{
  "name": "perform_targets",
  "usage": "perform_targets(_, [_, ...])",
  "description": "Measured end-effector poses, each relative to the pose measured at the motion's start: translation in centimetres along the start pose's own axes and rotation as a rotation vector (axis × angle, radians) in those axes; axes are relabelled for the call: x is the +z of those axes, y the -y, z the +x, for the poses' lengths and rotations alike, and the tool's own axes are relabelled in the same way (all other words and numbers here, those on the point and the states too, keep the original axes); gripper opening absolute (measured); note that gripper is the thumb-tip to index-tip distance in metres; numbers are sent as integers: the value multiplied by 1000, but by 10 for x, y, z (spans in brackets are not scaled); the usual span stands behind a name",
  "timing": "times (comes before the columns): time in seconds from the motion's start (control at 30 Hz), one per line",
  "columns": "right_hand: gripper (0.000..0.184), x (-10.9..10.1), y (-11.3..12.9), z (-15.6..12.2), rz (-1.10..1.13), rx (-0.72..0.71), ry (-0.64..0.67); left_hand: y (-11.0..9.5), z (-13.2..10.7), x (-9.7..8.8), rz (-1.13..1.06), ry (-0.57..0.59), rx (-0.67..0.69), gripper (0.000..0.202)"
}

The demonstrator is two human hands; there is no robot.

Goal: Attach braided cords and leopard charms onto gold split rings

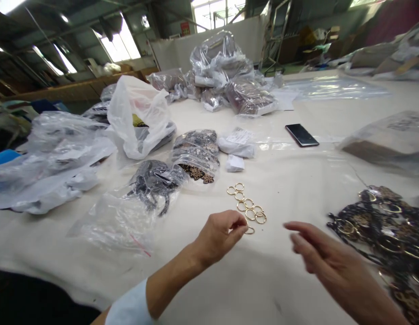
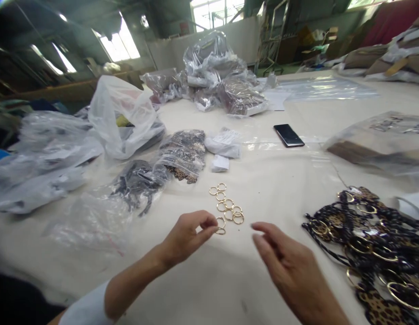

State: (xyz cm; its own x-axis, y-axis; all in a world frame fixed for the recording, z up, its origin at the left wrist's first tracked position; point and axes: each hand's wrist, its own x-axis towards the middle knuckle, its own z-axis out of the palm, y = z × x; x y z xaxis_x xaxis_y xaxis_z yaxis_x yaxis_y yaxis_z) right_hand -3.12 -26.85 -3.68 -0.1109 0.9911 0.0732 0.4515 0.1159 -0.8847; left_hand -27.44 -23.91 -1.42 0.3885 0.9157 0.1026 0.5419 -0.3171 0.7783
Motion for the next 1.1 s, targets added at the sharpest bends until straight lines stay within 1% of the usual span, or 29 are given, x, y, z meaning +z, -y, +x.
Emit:
perform_targets(0.03, [31,20,13,5,85,41,145,-7,-4,-2,-3,6,13,14])
perform_targets(0.07, [30,38,25,9,208,82,256,-13,-8,-4,-13,0,13,14])
perform_targets(0.1, [28,52,33,11,323,113,312,-17,-12,-6,-47,-17,-6,14])
perform_targets(0.13, [28,63,39,13,444,138,347,-19,-16,-8,-106,-46,-41,12])
perform_targets(0.17, [29,71,42,12,556,154,356,-20,-19,-8,-182,-85,-91,12])
perform_targets(0.23, [29,79,42,9,745,171,358,-16,-25,-8,-368,-146,-204,18])
perform_targets(0.33, [25,87,36,4,965,195,398,-9,-31,-4,-589,-157,-325,16])
perform_targets(0.4, [26,92,32,1,1062,219,431,-7,-34,-2,-604,-150,-350,14])
perform_targets(0.47, [30,97,30,1,1091,255,461,-8,-35,-2,-480,-143,-322,13])
perform_targets(0.53, [33,99,29,1,1058,284,482,-10,-36,-4,-320,-130,-268,13])
perform_targets(0.6, [34,100,27,2,1009,272,488,-11,-36,-7,-213,-123,-227,13])
perform_targets(0.67, [36,99,25,2,964,236,477,-11,-36,-7,-172,-122,-211,12])
perform_targets(0.73, [37,100,23,3,911,222,458,-10,-36,-6,-169,-122,-204,11])
perform_targets(0.83, [39,102,23,3,851,253,426,-7,-35,-2,-203,-144,-203,8])
perform_targets(0.93, [41,106,25,3,928,293,384,-4,-34,4,-341,-160,-262,9])
perform_targets(1.03, [37,108,25,4,1024,252,390,0,-35,9,-504,-148,-343,13])
perform_targets(1.07, [35,108,24,4,1030,230,392,0,-36,11,-495,-177,-337,14])
perform_targets(1.1, [34,109,23,3,1023,213,382,1,-37,12,-437,-221,-295,14])
